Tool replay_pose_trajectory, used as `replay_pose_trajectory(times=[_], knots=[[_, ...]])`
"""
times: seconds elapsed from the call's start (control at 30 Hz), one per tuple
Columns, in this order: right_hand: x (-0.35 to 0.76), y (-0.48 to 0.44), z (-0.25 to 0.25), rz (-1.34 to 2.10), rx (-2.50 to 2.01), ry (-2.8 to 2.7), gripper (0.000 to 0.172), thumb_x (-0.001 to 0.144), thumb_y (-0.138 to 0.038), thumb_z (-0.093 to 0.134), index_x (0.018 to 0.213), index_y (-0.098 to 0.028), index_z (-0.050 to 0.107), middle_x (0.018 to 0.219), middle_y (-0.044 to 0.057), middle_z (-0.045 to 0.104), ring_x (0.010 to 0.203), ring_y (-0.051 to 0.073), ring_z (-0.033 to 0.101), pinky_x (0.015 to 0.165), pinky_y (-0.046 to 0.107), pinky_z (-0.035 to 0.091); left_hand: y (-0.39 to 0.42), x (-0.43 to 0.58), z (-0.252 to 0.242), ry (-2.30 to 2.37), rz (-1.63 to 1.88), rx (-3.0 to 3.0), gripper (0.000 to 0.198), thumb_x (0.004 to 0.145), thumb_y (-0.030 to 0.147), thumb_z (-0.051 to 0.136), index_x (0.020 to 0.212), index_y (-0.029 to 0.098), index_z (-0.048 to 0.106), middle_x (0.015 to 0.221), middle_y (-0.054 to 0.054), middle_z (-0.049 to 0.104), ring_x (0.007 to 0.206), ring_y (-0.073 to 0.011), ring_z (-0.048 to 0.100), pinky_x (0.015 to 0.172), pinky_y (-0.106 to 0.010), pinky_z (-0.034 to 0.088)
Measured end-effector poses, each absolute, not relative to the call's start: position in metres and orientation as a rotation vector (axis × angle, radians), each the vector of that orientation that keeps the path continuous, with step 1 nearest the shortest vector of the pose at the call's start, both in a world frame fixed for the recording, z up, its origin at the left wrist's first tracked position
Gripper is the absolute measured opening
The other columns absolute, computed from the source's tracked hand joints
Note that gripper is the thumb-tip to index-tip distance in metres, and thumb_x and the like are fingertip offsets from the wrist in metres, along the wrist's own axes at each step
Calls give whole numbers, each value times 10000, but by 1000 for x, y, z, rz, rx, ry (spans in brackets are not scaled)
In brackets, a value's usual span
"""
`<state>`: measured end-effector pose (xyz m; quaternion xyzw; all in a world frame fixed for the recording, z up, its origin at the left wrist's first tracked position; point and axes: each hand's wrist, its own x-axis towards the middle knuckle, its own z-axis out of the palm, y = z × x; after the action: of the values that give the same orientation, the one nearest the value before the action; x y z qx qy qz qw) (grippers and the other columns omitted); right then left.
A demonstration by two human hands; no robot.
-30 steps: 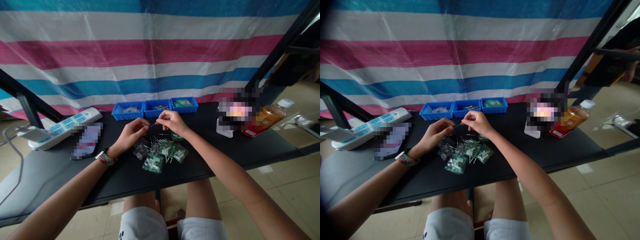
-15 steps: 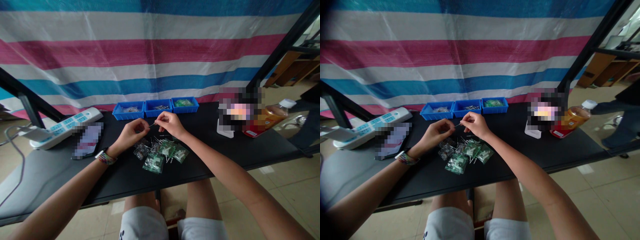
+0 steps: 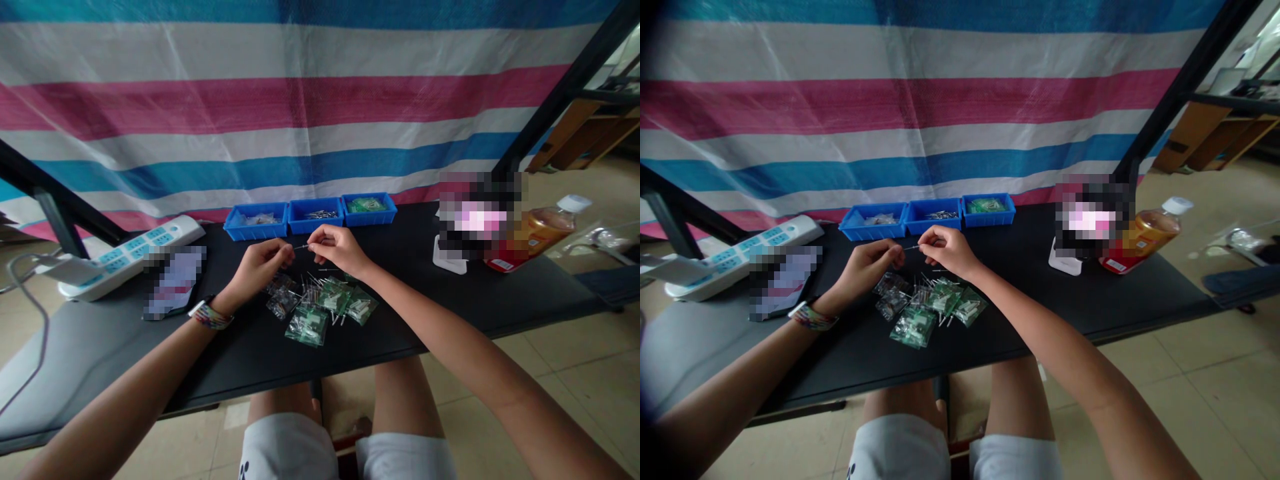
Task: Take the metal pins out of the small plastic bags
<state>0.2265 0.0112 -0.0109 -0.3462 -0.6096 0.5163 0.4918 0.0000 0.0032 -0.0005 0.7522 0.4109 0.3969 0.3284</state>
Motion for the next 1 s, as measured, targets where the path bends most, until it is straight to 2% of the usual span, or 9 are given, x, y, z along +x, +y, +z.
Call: replay_pose_trajectory(times=[0.1,0.2,0.33,0.57,0.77,1.0], knots=[[226,12,-12,1251,-836,-1487,341,796,-480,861,855,-197,681,750,-17,678,573,114,664,518,227,557,3,1,1,1061,1038,1967,479,1011,610,610,800,189,695,730,-52,697,683,-187,651,659,-290,520],[225,13,-15,1215,-844,-1488,445,798,-596,858,845,-195,670,738,-9,686,541,113,634,505,235,545,1,0,3,1052,1072,1954,441,1029,606,598,910,192,694,786,-46,706,756,-197,669,730,-305,539],[224,12,-18,1154,-869,-1483,493,826,-662,825,831,-197,664,729,1,697,537,117,634,510,236,534,-1,-1,3,975,1071,1891,397,960,575,717,1063,197,657,818,-35,715,776,-203,687,756,-315,543],[222,12,-21,1115,-885,-1466,515,849,-698,784,850,-200,655,750,1,710,529,112,637,513,232,530,-2,-1,4,995,1080,1941,345,934,525,767,954,189,688,884,-48,718,808,-195,676,774,-310,530],[221,10,-22,1139,-878,-1458,474,850,-656,798,857,-201,664,762,1,708,537,113,642,511,234,528,-2,-2,3,1051,1096,1984,311,975,502,721,966,192,690,830,-28,706,774,-187,662,758,-303,511],[217,0,-14,1223,-799,-1460,266,809,-381,825,937,-208,669,898,-9,675,589,100,647,545,240,546,1,-4,0,1223,1169,2032,346,1025,492,640,836,203,640,749,-18,686,669,-163,596,651,-284,444]])
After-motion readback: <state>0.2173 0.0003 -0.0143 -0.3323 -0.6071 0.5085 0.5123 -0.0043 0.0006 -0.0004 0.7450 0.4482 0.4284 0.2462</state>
